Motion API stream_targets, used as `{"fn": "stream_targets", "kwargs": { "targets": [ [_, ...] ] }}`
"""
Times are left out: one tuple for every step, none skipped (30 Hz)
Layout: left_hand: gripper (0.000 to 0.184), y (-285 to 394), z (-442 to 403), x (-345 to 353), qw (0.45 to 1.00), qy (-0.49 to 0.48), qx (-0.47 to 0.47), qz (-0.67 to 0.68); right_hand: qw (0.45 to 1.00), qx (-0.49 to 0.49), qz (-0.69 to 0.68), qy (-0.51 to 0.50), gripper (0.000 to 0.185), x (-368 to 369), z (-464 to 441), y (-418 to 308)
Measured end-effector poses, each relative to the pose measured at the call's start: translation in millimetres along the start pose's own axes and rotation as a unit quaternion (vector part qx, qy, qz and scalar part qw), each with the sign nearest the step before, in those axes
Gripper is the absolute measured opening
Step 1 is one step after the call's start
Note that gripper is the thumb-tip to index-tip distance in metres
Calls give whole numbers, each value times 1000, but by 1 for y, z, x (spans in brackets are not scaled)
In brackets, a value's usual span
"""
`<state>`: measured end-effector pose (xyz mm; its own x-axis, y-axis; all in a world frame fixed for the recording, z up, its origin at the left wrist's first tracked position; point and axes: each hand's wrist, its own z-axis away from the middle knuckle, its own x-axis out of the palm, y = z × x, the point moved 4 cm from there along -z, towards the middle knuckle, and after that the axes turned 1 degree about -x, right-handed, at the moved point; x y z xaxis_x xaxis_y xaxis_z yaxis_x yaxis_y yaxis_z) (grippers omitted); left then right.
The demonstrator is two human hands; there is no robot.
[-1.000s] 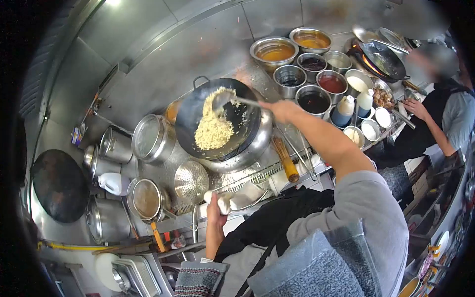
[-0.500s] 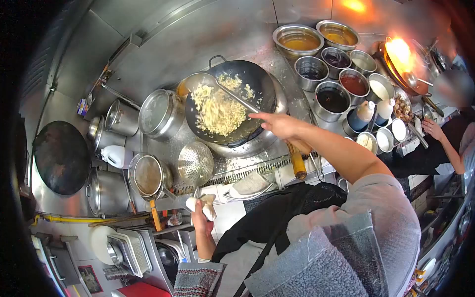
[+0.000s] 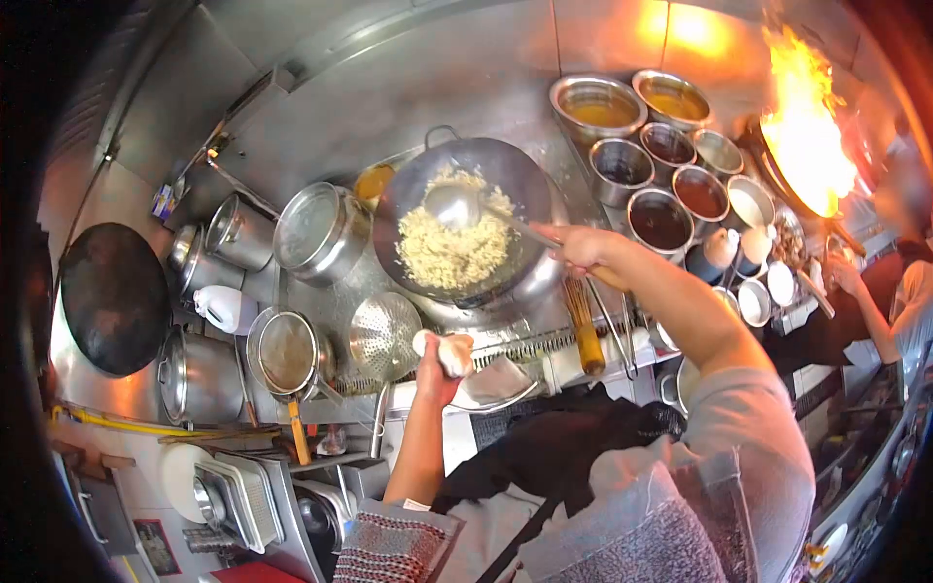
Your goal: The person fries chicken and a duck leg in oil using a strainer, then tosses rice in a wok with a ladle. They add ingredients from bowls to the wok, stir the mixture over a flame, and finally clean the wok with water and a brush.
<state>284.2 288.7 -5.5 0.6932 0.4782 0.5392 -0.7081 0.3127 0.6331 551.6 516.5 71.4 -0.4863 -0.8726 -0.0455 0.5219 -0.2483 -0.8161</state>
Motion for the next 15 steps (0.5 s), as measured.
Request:
{"fn": "stream_targets", "kwargs": {
  "targets": [
    [58,1,-18,6,999,-35,3,2,962,-109,188,168,67,-7,-26,-5],
    [59,2,-40,12,997,-71,4,2,850,-210,360,324,77,-4,-34,-19],
    [56,5,-52,25,996,-90,-11,5,860,-93,374,335,84,23,-35,-48],
    [50,5,-66,35,996,-78,-43,20,858,27,380,344,92,55,-32,-76],
    [43,4,-82,41,996,-66,-59,-7,861,20,397,318,94,70,-51,-69],
    [35,3,-98,42,995,-54,-76,-32,862,15,415,290,97,84,-68,-57],
    [35,7,-118,39,994,-64,-78,-32,858,3,443,259,97,102,-57,-51],
    [28,4,-135,33,994,-76,-82,-8,855,-4,467,225,97,124,-34,-40],
    [22,0,-144,35,992,-89,-88,21,865,19,459,203,96,143,2,-35],
    [22,-3,-142,42,990,-98,-93,27,873,40,452,180,95,156,40,-33],
    [18,1,-132,43,994,-56,-86,26,874,58,446,183,94,158,74,-22],
    [15,6,-126,43,997,-13,-76,24,875,73,440,188,92,158,97,-17],
    [16,6,-123,44,998,-25,-64,11,873,75,442,192,92,156,104,-26],
    [16,3,-118,41,997,-33,-65,8,842,101,481,221,89,147,113,-35],
    [16,1,-111,36,998,-40,-36,26,808,130,517,252,87,139,125,-40]
  ]
}}
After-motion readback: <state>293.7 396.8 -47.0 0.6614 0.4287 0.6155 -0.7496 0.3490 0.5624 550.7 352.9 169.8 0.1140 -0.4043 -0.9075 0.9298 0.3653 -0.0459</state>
